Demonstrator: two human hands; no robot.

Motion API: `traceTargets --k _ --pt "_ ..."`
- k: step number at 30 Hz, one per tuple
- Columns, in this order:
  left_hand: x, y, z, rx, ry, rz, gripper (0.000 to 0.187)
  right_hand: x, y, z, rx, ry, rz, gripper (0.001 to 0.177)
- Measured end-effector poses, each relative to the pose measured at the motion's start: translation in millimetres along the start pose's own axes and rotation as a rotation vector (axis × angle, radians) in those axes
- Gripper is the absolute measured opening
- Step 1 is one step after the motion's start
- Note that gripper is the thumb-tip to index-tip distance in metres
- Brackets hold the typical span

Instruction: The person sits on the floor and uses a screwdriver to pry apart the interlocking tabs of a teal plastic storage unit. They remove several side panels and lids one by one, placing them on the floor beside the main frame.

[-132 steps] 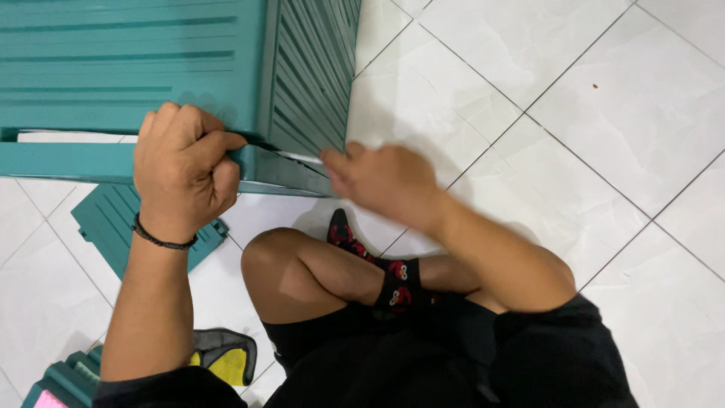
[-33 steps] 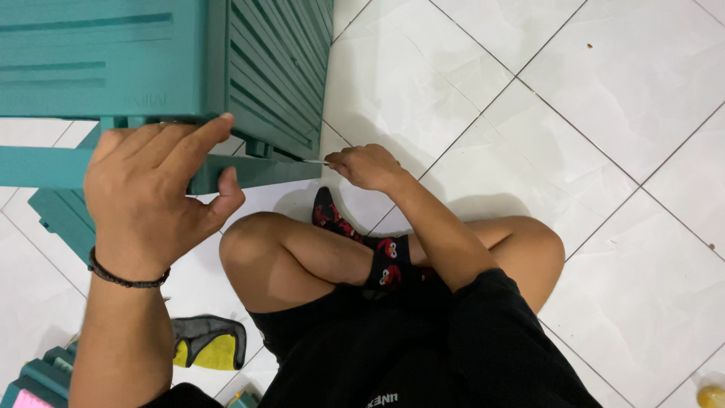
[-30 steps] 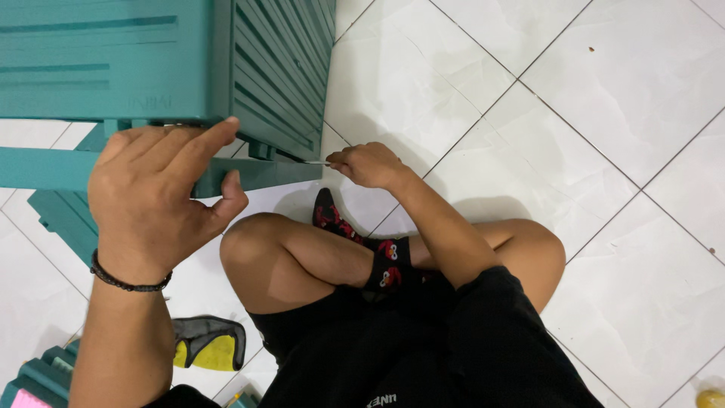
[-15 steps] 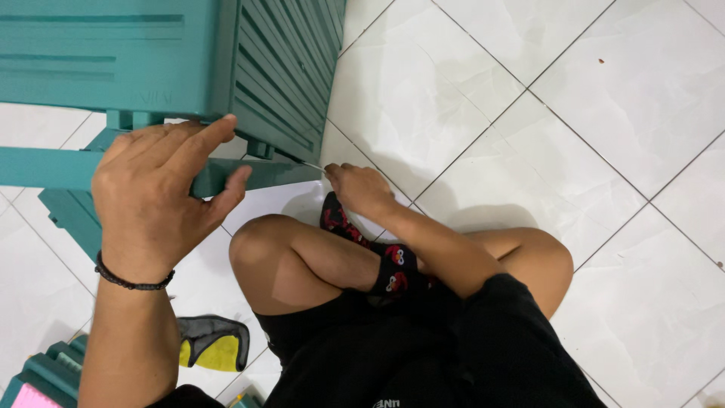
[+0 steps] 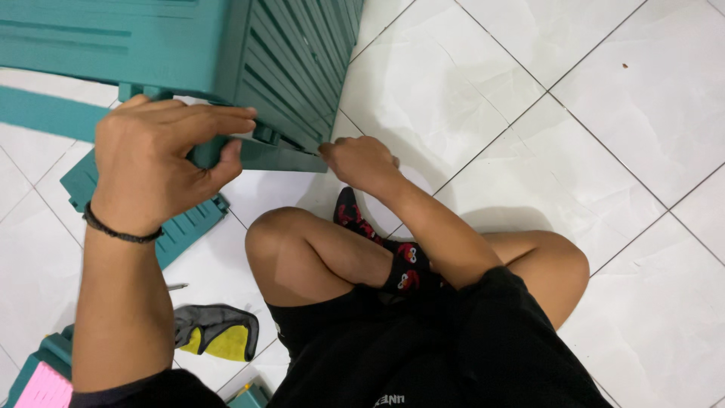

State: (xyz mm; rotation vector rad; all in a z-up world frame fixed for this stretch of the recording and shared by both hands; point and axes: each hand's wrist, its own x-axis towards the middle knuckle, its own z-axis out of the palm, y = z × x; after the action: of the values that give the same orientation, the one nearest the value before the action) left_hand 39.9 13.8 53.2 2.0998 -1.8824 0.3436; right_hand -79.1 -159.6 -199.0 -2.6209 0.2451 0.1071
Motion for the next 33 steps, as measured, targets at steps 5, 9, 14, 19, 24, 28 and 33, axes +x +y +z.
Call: traceTargets --k 5,9,14,19,24,28,33 --pt "-3 -12 6 -0.071 -0.048 -0.016 0.011 13 -10 18 0.002 0.139 -0.02 0.029" --pt "-7 -19 7 -0.08 -0.067 0.004 0.011 20 18 24 0.026 0.112 -0.156 0.03" --pt "-3 -21 9 -0.085 -0.065 0.027 0.011 42 40 -1 -0.073 -0.106 -0.256 0.031" --pt "-8 -20 9 -0.098 -0.071 0.001 0.011 61 34 -34 -0.163 -0.264 -0.35 0.032" --pt "-12 -24 6 -0.147 -0.108 0.026 0.014 81 30 -52 -0.368 -0.429 -0.373 0.033" --pt "-10 -26 2 -0.125 -0.11 0.045 0.014 78 36 -38 -0.32 -0.283 -0.432 0.033" --pt "-16 -24 14 0.11 0.097 0.085 0.017 26 47 29 0.09 0.099 -0.19 0.032"
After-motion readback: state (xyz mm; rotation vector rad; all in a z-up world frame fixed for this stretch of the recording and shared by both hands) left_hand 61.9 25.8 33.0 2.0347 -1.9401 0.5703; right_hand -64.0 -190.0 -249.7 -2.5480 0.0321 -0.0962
